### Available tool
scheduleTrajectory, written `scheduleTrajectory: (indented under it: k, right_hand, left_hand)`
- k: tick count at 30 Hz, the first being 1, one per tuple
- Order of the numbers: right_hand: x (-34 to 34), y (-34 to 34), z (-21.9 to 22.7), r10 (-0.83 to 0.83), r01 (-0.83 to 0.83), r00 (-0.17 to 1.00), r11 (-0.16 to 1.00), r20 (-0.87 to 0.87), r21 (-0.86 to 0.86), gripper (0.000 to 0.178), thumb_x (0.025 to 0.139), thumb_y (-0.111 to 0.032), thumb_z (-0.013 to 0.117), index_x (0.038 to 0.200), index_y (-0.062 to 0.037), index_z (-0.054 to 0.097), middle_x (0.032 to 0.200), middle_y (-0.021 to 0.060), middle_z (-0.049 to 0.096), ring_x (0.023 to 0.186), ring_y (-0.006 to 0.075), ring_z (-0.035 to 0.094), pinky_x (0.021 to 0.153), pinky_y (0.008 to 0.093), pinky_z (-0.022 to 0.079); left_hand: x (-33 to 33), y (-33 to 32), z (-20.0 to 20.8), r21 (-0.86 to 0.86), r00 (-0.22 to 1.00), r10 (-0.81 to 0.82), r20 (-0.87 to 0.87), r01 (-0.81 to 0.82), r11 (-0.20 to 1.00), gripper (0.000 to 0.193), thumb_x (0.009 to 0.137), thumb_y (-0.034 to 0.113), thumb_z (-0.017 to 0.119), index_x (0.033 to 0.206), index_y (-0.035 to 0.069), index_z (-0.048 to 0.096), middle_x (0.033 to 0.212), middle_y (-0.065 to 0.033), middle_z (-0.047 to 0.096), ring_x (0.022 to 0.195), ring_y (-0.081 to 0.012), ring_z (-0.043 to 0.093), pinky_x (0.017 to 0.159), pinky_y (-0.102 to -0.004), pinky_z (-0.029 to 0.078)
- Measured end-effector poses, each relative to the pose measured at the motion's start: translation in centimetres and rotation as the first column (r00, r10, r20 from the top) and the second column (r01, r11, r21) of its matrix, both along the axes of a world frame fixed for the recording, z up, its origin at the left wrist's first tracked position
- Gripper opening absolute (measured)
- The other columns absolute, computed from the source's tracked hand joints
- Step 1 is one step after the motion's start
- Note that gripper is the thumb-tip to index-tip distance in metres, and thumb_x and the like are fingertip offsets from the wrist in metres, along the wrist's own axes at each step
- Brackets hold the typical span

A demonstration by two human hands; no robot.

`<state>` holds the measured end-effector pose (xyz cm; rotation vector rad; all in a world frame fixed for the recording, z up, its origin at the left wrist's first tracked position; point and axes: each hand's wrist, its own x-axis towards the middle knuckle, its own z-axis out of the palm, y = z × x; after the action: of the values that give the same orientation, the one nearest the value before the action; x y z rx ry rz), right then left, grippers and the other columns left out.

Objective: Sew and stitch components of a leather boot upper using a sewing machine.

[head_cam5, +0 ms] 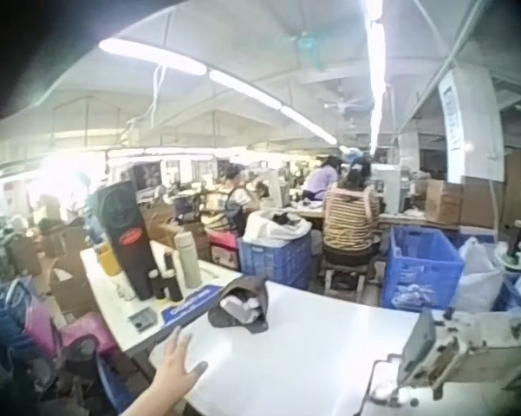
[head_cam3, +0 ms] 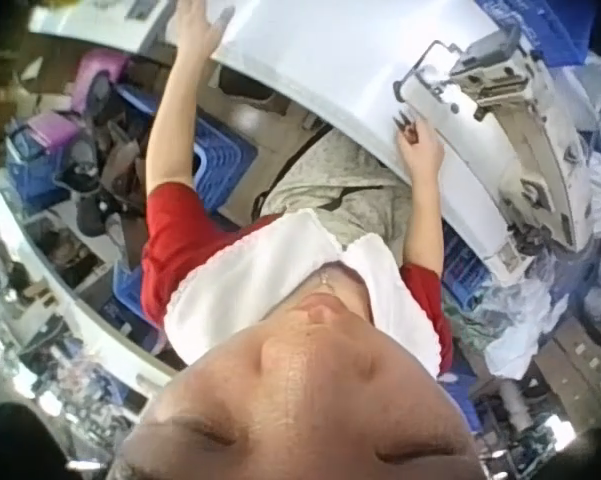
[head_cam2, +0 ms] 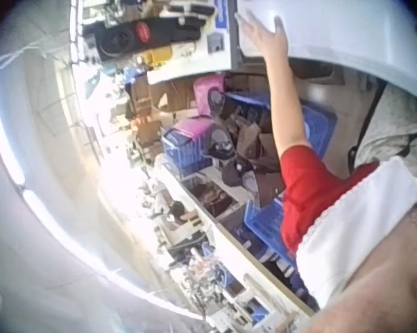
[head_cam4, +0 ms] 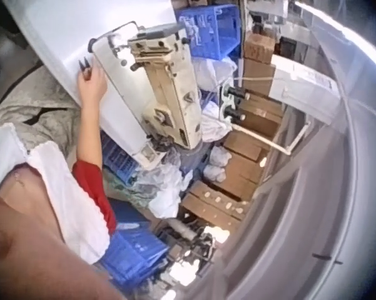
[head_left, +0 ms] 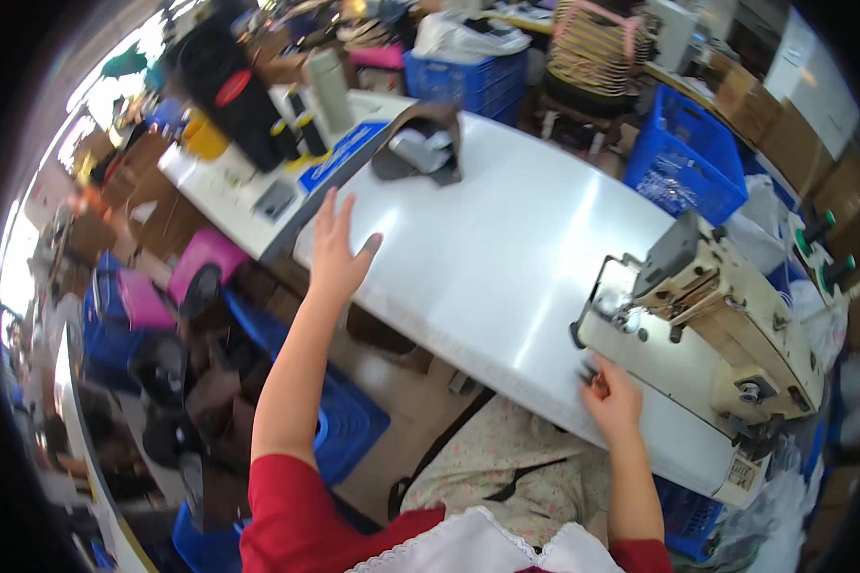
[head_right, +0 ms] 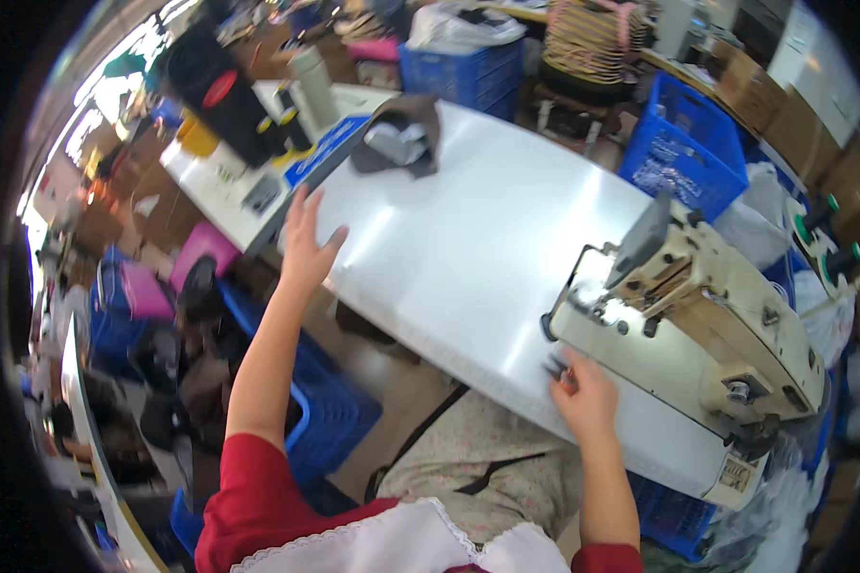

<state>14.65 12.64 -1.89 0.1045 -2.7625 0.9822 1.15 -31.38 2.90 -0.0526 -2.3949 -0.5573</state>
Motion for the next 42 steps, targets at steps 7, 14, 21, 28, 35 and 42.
scheduleTrajectory:
  k: [7,14,21,28,35,42]
  right_hand:
    - [1.8,1.1,-0.5,0.100,-0.103,0.991,0.994,-0.094,-0.025,0.038,0.069,-0.015,0.071,0.106,-0.0125,0.065,0.078,0.0054,0.063,0.071,0.0245,0.064,0.061,0.0369,0.051]
    - [3.4,2.7,-0.7,0.098,-0.098,0.953,0.995,-0.287,0.015,0.036,0.072,-0.009,0.066,0.108,-0.0102,0.064,0.085,0.0051,0.064,0.074,0.0248,0.062,0.068,0.0378,0.050]
    - [12.4,17.2,-0.3,-0.411,0.560,0.806,0.763,-0.425,0.324,0.027,0.071,-0.008,0.062,0.095,-0.0169,0.070,0.099,0.0032,0.064,0.107,0.0251,0.057,0.099,0.0538,0.035]
    - [19.9,31.8,-4.8,-0.687,0.722,0.677,0.690,-0.263,0.055,0.036,0.073,-0.005,0.060,0.107,-0.0125,0.070,0.122,0.0070,0.063,0.123,0.0320,0.050,0.110,0.0529,0.026]
    - [21.0,31.1,-5.3,-0.604,0.630,0.733,0.777,-0.312,-0.024,0.052,0.068,0.000,0.055,0.118,-0.0080,0.064,0.136,0.0136,0.055,0.138,0.0343,0.036,0.116,0.0465,0.022]
    - [15.3,8.5,4.1,-0.062,-0.006,0.988,0.903,-0.142,-0.430,0.065,0.076,-0.027,0.077,0.131,0.0002,0.054,0.135,0.0195,0.052,0.125,0.0335,0.051,0.107,0.0396,0.037]
  left_hand:
    - [-21.9,4.1,3.6,-0.262,0.970,0.168,0.176,-0.118,0.958,0.078,0.072,0.018,0.066,0.144,0.011,0.039,0.147,-0.0261,0.036,0.135,-0.0406,0.036,0.114,-0.0433,0.029]
    - [-23.9,0.8,5.7,-0.263,0.960,0.019,0.278,0.057,0.963,0.047,0.081,0.013,0.047,0.126,0.007,0.059,0.119,-0.0223,0.063,0.112,-0.0401,0.058,0.095,-0.0463,0.045]
    - [-8.6,-1.4,9.1,0.304,0.795,-0.533,0.290,0.452,0.839,0.049,0.086,-0.005,0.038,0.133,-0.006,0.051,0.130,-0.0175,0.057,0.116,-0.0231,0.057,0.099,-0.0323,0.044]
    - [4.6,6.9,7.6,0.268,0.822,-0.521,0.230,0.462,0.846,0.041,0.095,0.001,0.041,0.134,-0.005,0.051,0.126,-0.0154,0.060,0.110,-0.0196,0.059,0.096,-0.0302,0.046]
    - [11.1,11.6,6.8,0.387,0.848,-0.499,0.180,0.405,0.828,0.052,0.080,-0.002,0.050,0.131,-0.004,0.055,0.123,-0.0165,0.063,0.112,-0.0223,0.060,0.099,-0.0315,0.043]
    - [14.9,17.0,2.5,0.375,0.926,-0.376,-0.014,0.354,0.857,0.049,0.085,-0.009,0.051,0.133,-0.004,0.052,0.125,-0.0178,0.063,0.115,-0.0223,0.060,0.100,-0.0315,0.043]
